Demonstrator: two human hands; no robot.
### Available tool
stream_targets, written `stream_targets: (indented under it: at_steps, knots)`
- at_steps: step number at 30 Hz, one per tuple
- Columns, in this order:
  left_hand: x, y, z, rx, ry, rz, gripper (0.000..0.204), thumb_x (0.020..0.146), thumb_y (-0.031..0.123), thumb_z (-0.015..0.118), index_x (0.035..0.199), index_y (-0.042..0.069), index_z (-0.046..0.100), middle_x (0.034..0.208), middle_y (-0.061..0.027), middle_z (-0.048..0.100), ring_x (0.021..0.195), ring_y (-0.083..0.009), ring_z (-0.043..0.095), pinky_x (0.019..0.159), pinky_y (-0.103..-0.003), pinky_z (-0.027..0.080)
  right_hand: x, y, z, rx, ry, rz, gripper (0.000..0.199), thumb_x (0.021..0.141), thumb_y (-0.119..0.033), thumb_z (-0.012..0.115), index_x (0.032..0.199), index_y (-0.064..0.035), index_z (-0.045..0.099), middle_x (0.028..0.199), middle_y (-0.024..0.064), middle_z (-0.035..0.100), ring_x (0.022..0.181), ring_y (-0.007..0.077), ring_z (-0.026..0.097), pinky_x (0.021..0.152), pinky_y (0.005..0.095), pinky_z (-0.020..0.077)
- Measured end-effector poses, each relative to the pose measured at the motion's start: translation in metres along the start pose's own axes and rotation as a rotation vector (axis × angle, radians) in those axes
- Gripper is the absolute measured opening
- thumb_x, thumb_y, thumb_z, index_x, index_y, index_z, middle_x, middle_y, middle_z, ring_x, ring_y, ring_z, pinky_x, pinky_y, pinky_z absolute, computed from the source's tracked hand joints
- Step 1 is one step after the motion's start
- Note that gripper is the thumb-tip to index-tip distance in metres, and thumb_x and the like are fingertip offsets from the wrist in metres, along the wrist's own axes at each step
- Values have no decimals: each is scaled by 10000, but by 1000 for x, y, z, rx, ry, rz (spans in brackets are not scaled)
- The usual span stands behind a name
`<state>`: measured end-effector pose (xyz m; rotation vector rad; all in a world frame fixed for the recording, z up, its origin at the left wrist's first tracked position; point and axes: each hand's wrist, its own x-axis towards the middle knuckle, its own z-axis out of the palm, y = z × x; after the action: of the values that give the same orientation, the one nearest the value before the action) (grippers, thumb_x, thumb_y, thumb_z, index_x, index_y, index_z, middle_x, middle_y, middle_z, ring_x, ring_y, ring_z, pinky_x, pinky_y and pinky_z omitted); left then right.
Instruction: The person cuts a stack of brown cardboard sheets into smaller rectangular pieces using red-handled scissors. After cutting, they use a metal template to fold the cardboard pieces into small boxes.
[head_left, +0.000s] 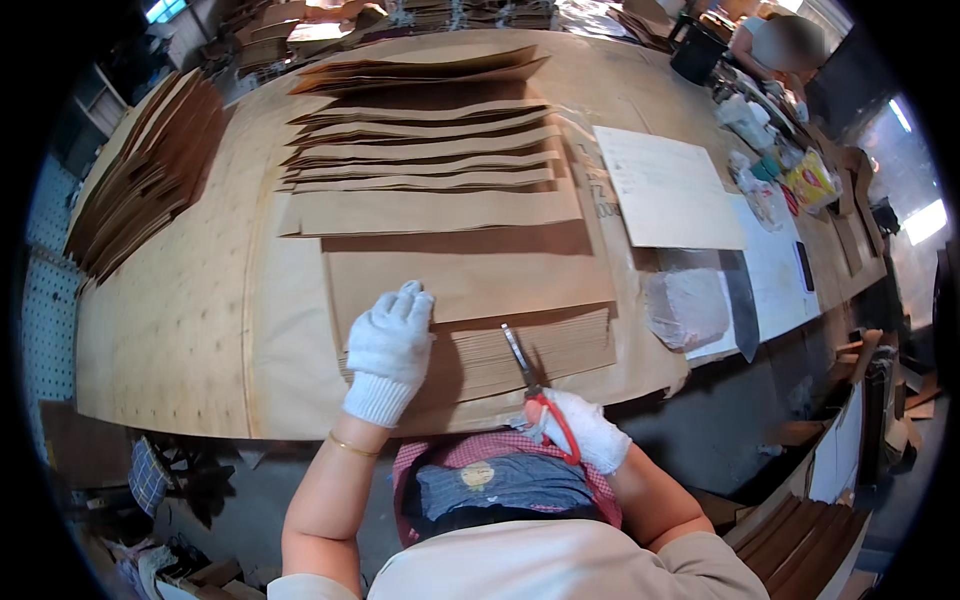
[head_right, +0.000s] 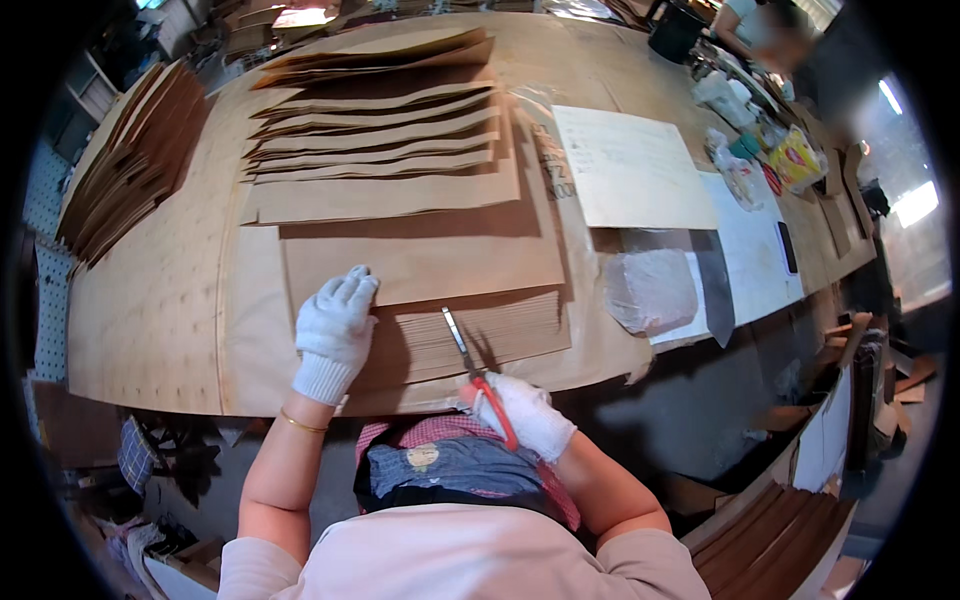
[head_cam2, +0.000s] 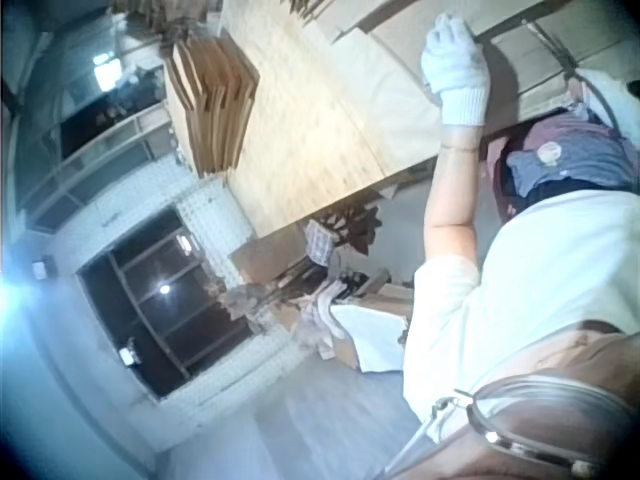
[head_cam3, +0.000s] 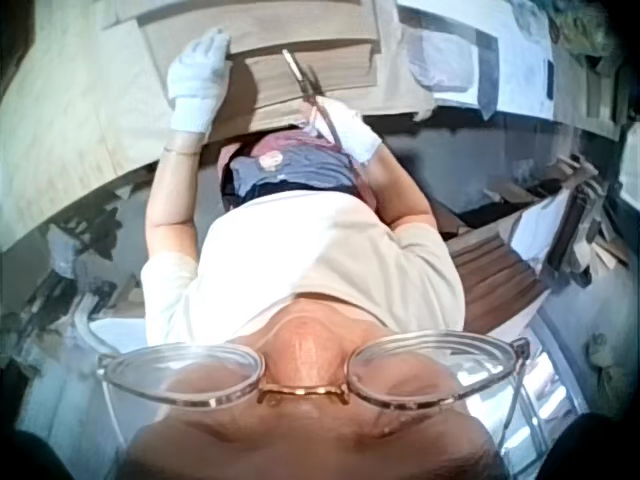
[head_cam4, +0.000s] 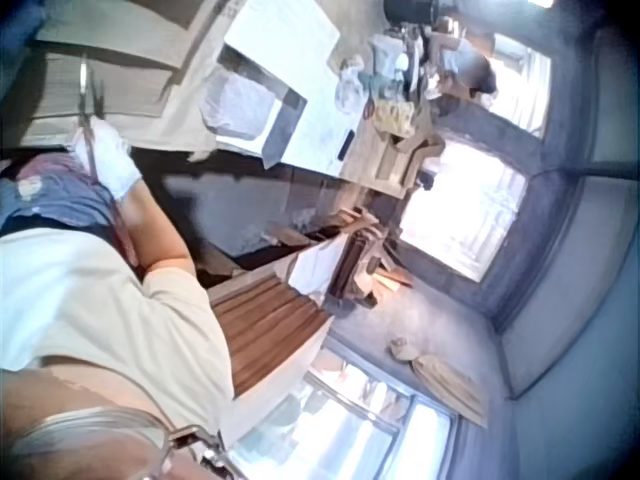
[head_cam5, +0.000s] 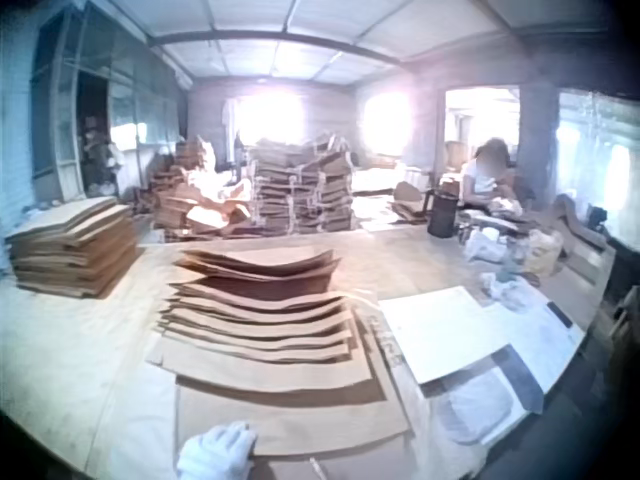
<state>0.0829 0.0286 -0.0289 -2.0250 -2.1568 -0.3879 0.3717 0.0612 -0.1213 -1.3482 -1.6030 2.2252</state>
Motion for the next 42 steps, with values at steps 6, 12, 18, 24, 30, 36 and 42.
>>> stream_targets:
  at_steps: [6, 12, 18, 24, 30, 36, 42]
  knots:
    - [-3, 1, -2, 73, 21, 40, 564, 657, 179, 828, 1161, 97, 589, 1275, -85, 649, 1088, -260, 640, 803, -401, 549, -18, -37, -48, 215, 261, -19, 478, 998, -498, 597, 811, -58, 587, 660, 61, 571, 507, 138, 528, 436, 296, 417]
    - [-10, -4, -17, 87, 145, -153, 677, 630, 107, 817, 1266, 89, 585, 1325, -153, 620, 1160, -342, 606, 952, -447, 506, -15, -50, -31, 228, 384, 73, 472, 1001, -490, 593, 804, -61, 577, 665, 62, 565, 539, 145, 545, 455, 287, 417]
    - [-53, -56, -3, -145, 269, -288, 687, 653, 17, 722, 1321, 49, 564, 1371, -216, 587, 1194, -417, 576, 1021, -468, 472, -18, -74, 16, 335, -74, -67, 323, 1040, -355, 545, 872, -80, 571, 813, 46, 564, 713, 142, 572, 607, 289, 468]
    - [-56, -75, -4, -345, 326, -189, 579, 666, -29, 686, 1235, 66, 630, 1355, -234, 601, 1159, -411, 610, 977, -468, 504, 23, -105, 136, 481, -336, 137, 478, 987, -527, 605, 792, -96, 536, 712, 35, 522, 585, 139, 554, 558, 314, 515]
    - [-52, -69, -21, -174, 291, -158, 499, 676, -52, 682, 1163, 55, 669, 1256, -218, 660, 1105, -418, 640, 933, -451, 529, 23, -137, 169, 456, -278, 305, 371, 981, -413, 667, 851, -89, 541, 717, 32, 551, 677, 179, 609, 612, 353, 544]
    - [-17, -72, -37, -488, 458, -114, 425, 735, -59, 653, 1142, 59, 678, 1227, -155, 681, 1093, -305, 652, 911, -376, 539, -3, -136, 130, -116, -287, 176, 398, 948, -371, 692, 1073, 2, 635, 908, 102, 689, 808, 193, 663, 726, 314, 552]
    - [38, -105, -38, -1134, 631, -347, 430, 889, -51, 488, 1293, -4, 628, 1339, -121, 643, 1225, -195, 594, 1027, -319, 472, -30, -117, 72, 55, -162, -21, 466, 1030, -479, 510, 845, -59, 589, 713, 22, 557, 679, 123, 524, 651, 270, 434]
